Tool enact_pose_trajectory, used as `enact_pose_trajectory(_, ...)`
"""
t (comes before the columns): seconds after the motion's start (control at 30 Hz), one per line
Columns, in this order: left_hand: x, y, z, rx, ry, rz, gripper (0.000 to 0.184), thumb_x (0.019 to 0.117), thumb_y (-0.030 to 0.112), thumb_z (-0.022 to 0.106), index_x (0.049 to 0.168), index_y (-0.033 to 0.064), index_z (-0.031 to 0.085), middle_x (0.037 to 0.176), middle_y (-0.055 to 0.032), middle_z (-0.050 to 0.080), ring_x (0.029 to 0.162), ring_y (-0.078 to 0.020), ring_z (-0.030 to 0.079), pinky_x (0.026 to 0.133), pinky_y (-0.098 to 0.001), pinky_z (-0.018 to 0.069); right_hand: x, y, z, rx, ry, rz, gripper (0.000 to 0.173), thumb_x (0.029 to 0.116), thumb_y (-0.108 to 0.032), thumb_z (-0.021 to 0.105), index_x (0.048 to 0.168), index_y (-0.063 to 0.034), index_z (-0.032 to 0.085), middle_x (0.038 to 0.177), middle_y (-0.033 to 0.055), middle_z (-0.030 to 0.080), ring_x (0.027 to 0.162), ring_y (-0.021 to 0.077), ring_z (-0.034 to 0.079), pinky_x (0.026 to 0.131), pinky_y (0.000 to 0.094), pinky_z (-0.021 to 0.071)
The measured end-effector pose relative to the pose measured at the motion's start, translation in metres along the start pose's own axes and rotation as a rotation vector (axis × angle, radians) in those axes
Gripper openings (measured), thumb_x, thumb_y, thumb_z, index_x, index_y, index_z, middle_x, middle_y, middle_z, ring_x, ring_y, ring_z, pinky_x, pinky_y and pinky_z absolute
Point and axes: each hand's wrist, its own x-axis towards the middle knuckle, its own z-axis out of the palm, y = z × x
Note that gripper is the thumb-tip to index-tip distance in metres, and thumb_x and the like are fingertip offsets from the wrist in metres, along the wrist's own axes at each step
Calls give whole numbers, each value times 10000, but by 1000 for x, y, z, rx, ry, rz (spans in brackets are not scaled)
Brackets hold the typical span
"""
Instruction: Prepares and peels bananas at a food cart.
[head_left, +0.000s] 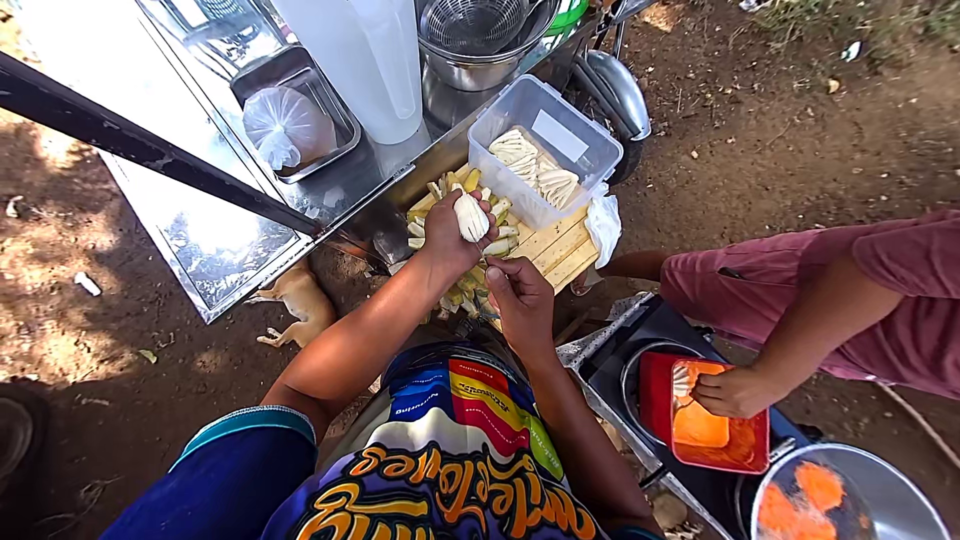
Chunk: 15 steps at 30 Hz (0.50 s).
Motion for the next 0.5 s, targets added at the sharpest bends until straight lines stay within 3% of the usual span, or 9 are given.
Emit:
enact_pose_trajectory(0.33,-5,-2,1,29,-27,14,409,1089,391,309,916,135,575,661,-15,585,535,-137,594,508,-281,536,3,3,2,-18,22,-2,111,1010,-116,647,1091,-69,708,819,15,645,544,43,491,493,195,442)
enact_pose_trajectory(0.5,-16,-12,4,63,-39,62,369,1098,338,326,962,100,572,699,-38,605,541,-140,600,511,-285,546,11,6,3,-25,54,-2,63,1016,-125,637,1045,-87,679,819,0,634,542,40,494,488,195,448)
